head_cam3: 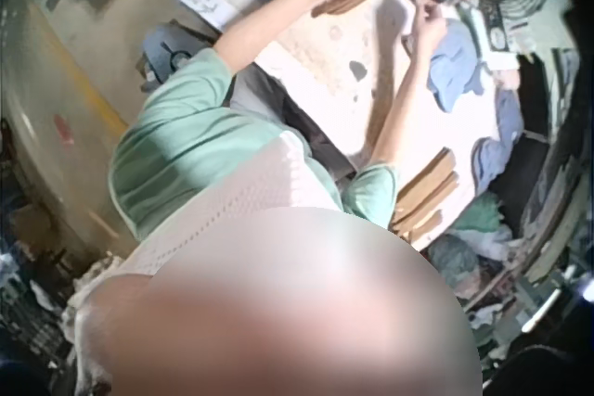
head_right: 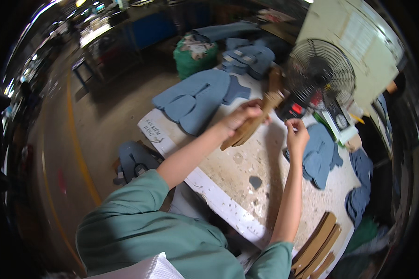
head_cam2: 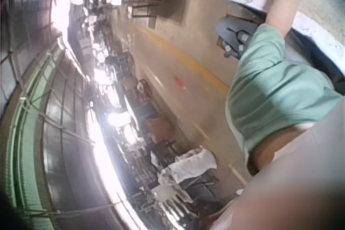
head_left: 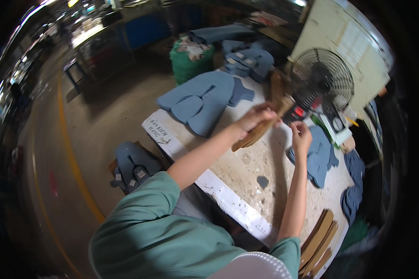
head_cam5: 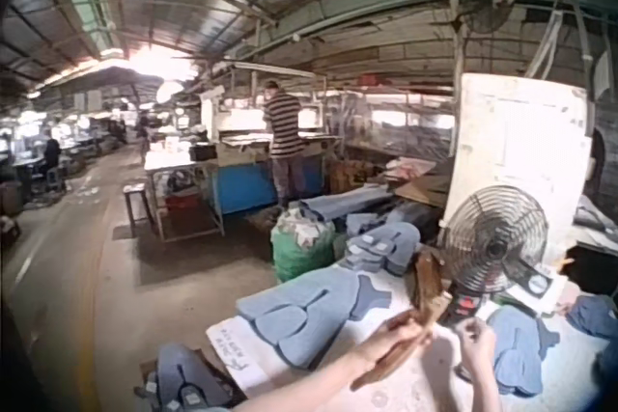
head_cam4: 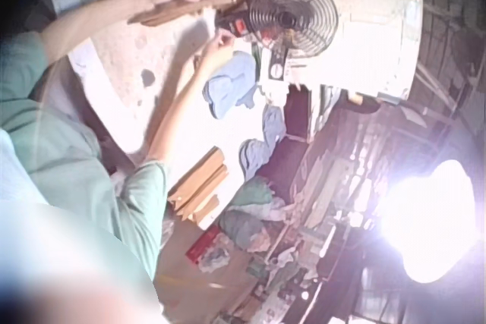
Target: The person folds brown cardboard pieces in half, stacks them, and ties the stacks with rubber bands. They then place the tied bundles into a clear plastic bag on the table.
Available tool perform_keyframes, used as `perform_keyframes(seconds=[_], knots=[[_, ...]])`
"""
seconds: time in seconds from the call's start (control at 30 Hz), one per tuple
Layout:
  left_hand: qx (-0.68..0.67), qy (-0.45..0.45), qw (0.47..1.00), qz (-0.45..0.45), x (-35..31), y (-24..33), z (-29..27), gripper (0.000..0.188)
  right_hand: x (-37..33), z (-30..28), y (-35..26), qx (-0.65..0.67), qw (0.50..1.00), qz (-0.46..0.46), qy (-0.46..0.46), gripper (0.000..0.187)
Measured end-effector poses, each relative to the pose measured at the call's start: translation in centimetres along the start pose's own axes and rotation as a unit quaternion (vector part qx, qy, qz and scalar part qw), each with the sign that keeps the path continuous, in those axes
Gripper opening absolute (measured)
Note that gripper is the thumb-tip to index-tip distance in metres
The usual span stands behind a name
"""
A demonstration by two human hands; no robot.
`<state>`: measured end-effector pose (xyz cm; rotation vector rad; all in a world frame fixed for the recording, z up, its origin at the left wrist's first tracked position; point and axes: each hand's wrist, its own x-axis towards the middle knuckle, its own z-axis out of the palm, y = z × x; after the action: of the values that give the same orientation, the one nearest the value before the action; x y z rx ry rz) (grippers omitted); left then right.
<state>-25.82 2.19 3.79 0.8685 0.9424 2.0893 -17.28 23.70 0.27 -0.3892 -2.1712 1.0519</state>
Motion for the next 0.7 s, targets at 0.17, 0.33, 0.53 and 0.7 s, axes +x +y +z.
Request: perform_keyframes(seconds=[0.17,0.33,0.53,0.7], knots=[[-0.030,-0.015,0.999,-0.015,0.0,-2.2,0.9,0.032,-1.9,0.2,-5.4,0.255,0.964,-0.022,-0.076,0.022],[-0.077,0.006,0.996,-0.043,0.2,-3.4,0.7,0.036,-2.7,-0.4,-7.2,0.221,0.974,-0.004,-0.055,0.029],[-0.098,-0.002,0.992,-0.081,0.3,-4.0,0.4,0.034,-2.8,-1.6,-7.2,0.496,0.860,0.054,-0.102,0.019],[-0.144,-0.023,0.986,-0.078,0.1,-3.9,0.5,0.040,-2.6,-2.2,-6.8,0.643,0.741,0.132,-0.143,0.018]])
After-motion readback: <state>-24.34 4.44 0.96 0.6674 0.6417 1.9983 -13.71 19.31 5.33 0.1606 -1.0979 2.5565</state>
